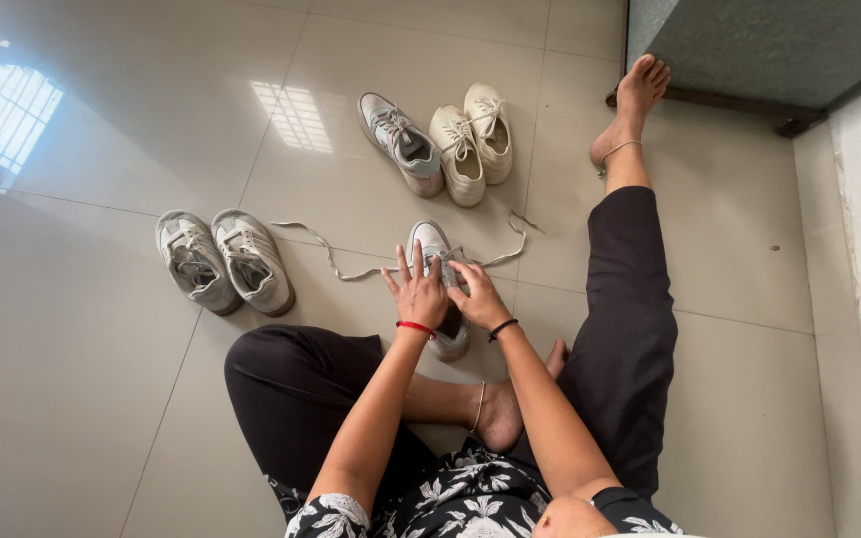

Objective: The person sits on the floor and re-laces two pairs of sneakers. They thread the laces through the eyelets of a grey sneaker and tie a knot, then repeat the process on a second pair of light-colored sneakers.

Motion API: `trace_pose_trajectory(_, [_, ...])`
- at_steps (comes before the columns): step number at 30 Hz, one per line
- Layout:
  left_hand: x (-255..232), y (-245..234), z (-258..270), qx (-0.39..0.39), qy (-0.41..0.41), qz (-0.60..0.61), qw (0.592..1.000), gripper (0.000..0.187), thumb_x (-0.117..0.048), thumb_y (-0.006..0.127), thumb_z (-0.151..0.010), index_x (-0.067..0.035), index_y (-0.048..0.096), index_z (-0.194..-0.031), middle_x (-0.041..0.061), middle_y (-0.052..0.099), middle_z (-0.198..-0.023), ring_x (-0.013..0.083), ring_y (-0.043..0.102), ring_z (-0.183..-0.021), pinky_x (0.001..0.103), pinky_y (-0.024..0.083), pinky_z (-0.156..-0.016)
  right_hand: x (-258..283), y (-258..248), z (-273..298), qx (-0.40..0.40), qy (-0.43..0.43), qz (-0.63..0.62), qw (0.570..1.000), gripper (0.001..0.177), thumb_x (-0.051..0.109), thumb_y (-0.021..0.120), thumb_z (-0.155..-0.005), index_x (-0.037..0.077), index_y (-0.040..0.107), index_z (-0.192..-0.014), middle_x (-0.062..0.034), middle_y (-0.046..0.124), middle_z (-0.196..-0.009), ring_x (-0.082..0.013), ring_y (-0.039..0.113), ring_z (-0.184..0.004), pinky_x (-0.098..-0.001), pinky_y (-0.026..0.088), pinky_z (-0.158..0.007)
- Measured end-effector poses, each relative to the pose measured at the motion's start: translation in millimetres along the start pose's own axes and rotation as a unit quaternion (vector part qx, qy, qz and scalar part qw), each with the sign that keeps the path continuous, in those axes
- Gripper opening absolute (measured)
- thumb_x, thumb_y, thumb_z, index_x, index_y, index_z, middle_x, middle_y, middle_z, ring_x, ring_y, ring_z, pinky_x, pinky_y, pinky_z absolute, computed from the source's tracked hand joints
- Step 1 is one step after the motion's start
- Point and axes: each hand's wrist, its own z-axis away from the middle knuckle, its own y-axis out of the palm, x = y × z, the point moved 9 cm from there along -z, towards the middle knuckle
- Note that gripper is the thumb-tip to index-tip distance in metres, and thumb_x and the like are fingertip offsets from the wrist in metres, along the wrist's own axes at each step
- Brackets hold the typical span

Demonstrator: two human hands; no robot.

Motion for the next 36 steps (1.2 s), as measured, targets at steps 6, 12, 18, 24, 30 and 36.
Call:
trace_pose_trajectory(6, [-3.2,3.0,5.0,0.000,0.005,-0.012,1.000,0.032,-0.022,0.058,-0.090,-0.014,0.068,-0.120,0.011,0.031,-0.165,0.0418,0.013,-0.156,0.077,0.006,-0.117,6.6,-4.4,1.4,0.040,0.036,-0.006,0.999,0.069,0.017,0.072,-0.078,0.012,0.054,-0.144,-0.0131,0.058,-0.124,-0.0254,0.065,-0.103,-0.0369,0.055,-0.095])
trace_pose_trajectory(12, [11.0,10.5,5.3,0.012,-0.018,0.048,0.999,0.025,-0.021,0.064,-0.086,-0.010,0.071,-0.108,0.012,0.043,-0.153,0.0430,0.021,-0.153,0.076,0.013,-0.114,30.4,-4.2,17.4,-0.019,-0.002,-0.011,1.000,0.054,0.014,0.072,-0.082,0.011,0.061,-0.135,-0.0115,0.064,-0.117,-0.0249,0.067,-0.103,-0.0366,0.057,-0.093])
trace_pose_trajectory(18, [-1.5,-0.9,47.2,0.000,0.046,0.098,0.994,0.030,-0.012,0.069,-0.066,-0.009,0.074,-0.095,0.015,0.049,-0.147,0.0448,0.032,-0.144,0.070,0.023,-0.113,62.8,-17.7,39.6,-0.068,-0.028,0.026,0.997,0.045,0.012,0.071,-0.085,0.012,0.064,-0.130,-0.0112,0.066,-0.117,-0.0281,0.066,-0.108,-0.0382,0.054,-0.095])
trace_pose_trajectory(24, [30.4,-28.7,60.1,-0.097,0.005,0.240,0.966,0.020,-0.020,0.072,-0.073,-0.008,0.072,-0.089,0.015,0.059,-0.132,0.0416,0.047,-0.127,0.051,0.039,-0.109,106.0,-0.3,63.1,-0.013,-0.101,0.123,0.987,0.041,0.004,0.062,-0.088,0.010,0.067,-0.128,-0.0157,0.058,-0.133,-0.0369,0.060,-0.116,-0.0444,0.051,-0.100])
trace_pose_trajectory(30, [80.9,2.7,37.6,-0.058,-0.115,0.477,0.870,0.023,-0.021,0.057,-0.093,-0.008,0.075,-0.087,0.013,0.070,-0.125,0.0336,0.066,-0.117,0.039,0.049,-0.103,123.8,10.1,84.7,-0.018,-0.126,0.171,0.977,0.017,0.014,0.068,-0.095,0.006,0.070,-0.110,-0.0180,0.055,-0.137,-0.0397,0.057,-0.117,-0.0454,0.051,-0.098])
trace_pose_trajectory(36, [84.8,-0.6,-17.9,-0.160,-0.068,0.147,0.974,0.032,-0.023,0.073,-0.088,-0.005,0.073,-0.114,0.018,0.064,-0.126,0.0379,0.056,-0.113,0.045,0.047,-0.094,146.7,16.0,90.6,-0.017,-0.156,0.250,0.956,0.022,0.023,0.073,-0.088,0.005,0.067,-0.098,-0.0141,0.055,-0.133,-0.0364,0.053,-0.121,-0.0472,0.047,-0.096])
